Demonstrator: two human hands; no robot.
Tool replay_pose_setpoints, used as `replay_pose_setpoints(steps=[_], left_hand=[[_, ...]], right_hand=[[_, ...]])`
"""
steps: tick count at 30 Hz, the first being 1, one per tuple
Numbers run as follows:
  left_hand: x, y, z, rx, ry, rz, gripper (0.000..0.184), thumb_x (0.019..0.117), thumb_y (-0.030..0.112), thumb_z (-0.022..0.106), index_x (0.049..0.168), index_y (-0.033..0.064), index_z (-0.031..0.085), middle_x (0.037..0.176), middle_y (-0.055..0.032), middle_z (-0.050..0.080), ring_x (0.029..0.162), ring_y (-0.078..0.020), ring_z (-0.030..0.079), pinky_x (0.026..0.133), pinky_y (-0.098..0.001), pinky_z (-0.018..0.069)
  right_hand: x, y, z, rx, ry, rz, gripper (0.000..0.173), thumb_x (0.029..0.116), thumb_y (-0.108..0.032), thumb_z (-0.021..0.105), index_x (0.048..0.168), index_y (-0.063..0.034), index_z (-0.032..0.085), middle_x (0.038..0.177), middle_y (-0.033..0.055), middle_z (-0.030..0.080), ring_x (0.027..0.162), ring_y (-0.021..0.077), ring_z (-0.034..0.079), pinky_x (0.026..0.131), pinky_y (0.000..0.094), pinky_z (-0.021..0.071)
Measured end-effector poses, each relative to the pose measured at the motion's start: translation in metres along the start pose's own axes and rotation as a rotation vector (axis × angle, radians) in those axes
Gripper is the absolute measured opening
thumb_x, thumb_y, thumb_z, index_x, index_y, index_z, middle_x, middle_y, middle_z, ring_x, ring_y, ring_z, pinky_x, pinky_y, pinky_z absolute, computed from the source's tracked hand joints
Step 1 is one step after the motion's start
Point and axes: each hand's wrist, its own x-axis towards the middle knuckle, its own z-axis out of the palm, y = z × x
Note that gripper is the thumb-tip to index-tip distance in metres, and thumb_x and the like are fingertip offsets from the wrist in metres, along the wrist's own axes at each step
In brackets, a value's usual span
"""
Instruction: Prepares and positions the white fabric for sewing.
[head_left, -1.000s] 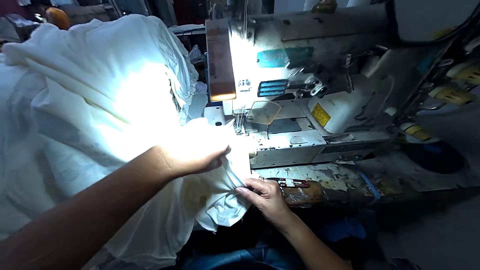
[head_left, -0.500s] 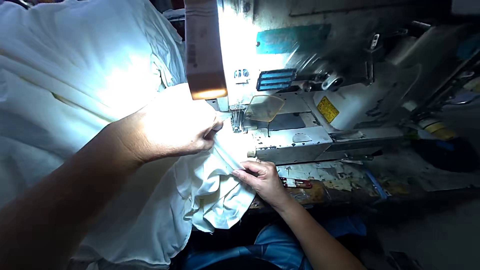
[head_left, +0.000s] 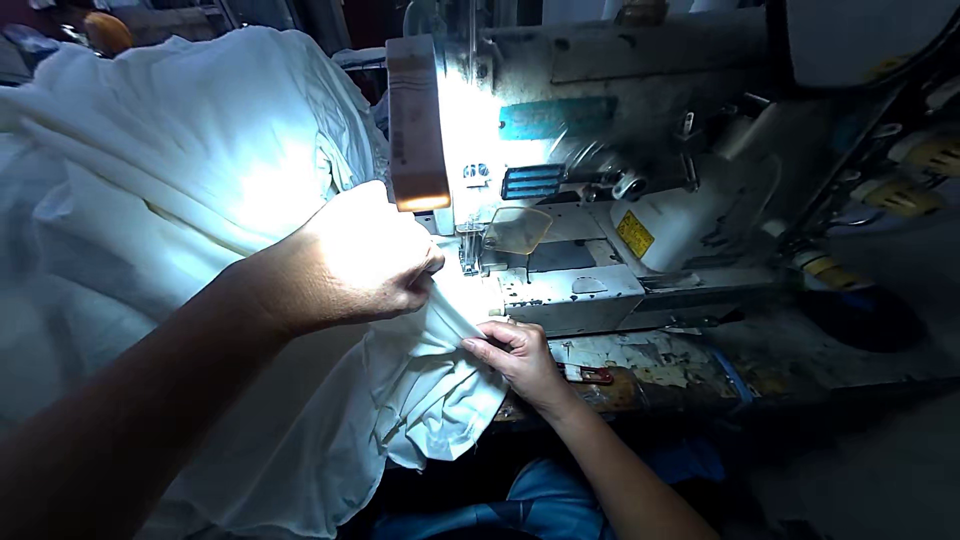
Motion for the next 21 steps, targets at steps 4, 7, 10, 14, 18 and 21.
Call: replay_pose_setpoints(steps=[4, 7, 10, 14, 18, 21], left_hand=[[0.001, 0.006, -0.010, 0.006, -0.089, -0.021, 0.029, 0.0843, 0.035, 0.062, 0.062, 0.0181, 0.052, 0.058, 0.0015, 0.046, 0.061, -0.0189, 0.055, 0.060, -0.0410, 0.0380], [-0.001, 0.005, -0.010, -0.014, -0.076, -0.020, 0.035, 0.0853, 0.044, 0.064, 0.062, 0.0190, 0.053, 0.057, 0.0024, 0.047, 0.059, -0.0174, 0.055, 0.062, -0.0414, 0.0389], [-0.004, 0.009, -0.015, 0.004, -0.107, -0.059, 0.043, 0.0855, 0.056, 0.065, 0.064, 0.0200, 0.054, 0.059, 0.0036, 0.047, 0.061, -0.0150, 0.053, 0.066, -0.0394, 0.0384], [-0.005, 0.019, -0.027, 0.055, -0.153, -0.087, 0.046, 0.0854, 0.061, 0.065, 0.067, 0.0202, 0.057, 0.058, 0.0033, 0.047, 0.060, -0.0145, 0.053, 0.067, -0.0397, 0.0364], [-0.013, 0.021, -0.025, 0.067, -0.004, -0.051, 0.046, 0.0846, 0.059, 0.063, 0.066, 0.0183, 0.058, 0.058, 0.0026, 0.046, 0.060, -0.0158, 0.052, 0.066, -0.0390, 0.0364], [-0.016, 0.022, -0.025, 0.077, 0.039, -0.023, 0.046, 0.0871, 0.058, 0.060, 0.067, 0.0176, 0.058, 0.058, 0.0025, 0.046, 0.060, -0.0157, 0.052, 0.065, -0.0383, 0.0370]], right_hand=[[0.000, -0.001, 0.000, -0.003, -0.004, 0.003, 0.017, 0.0932, -0.016, 0.071, 0.087, -0.0010, 0.077, 0.078, 0.0013, 0.071, 0.064, -0.0050, 0.059, 0.062, 0.0115, 0.0499], [0.000, -0.002, 0.000, 0.011, -0.009, 0.007, 0.017, 0.0933, -0.015, 0.070, 0.088, -0.0002, 0.077, 0.078, 0.0016, 0.071, 0.065, -0.0052, 0.060, 0.063, 0.0111, 0.0501], [0.000, -0.003, 0.001, 0.021, -0.008, 0.002, 0.017, 0.0935, -0.014, 0.070, 0.088, -0.0002, 0.076, 0.078, 0.0010, 0.071, 0.064, -0.0057, 0.059, 0.062, 0.0108, 0.0497], [0.001, -0.004, 0.001, 0.006, -0.001, -0.008, 0.018, 0.0937, -0.016, 0.070, 0.086, -0.0004, 0.076, 0.076, 0.0009, 0.070, 0.064, -0.0054, 0.058, 0.062, 0.0116, 0.0491], [0.002, -0.005, 0.002, 0.004, 0.005, -0.017, 0.019, 0.0942, -0.016, 0.070, 0.087, -0.0001, 0.076, 0.077, 0.0012, 0.070, 0.064, -0.0049, 0.059, 0.062, 0.0120, 0.0496], [0.002, -0.005, 0.003, 0.002, 0.018, -0.025, 0.020, 0.0938, -0.017, 0.070, 0.084, 0.0006, 0.075, 0.075, 0.0012, 0.068, 0.064, -0.0047, 0.057, 0.062, 0.0119, 0.0487]])
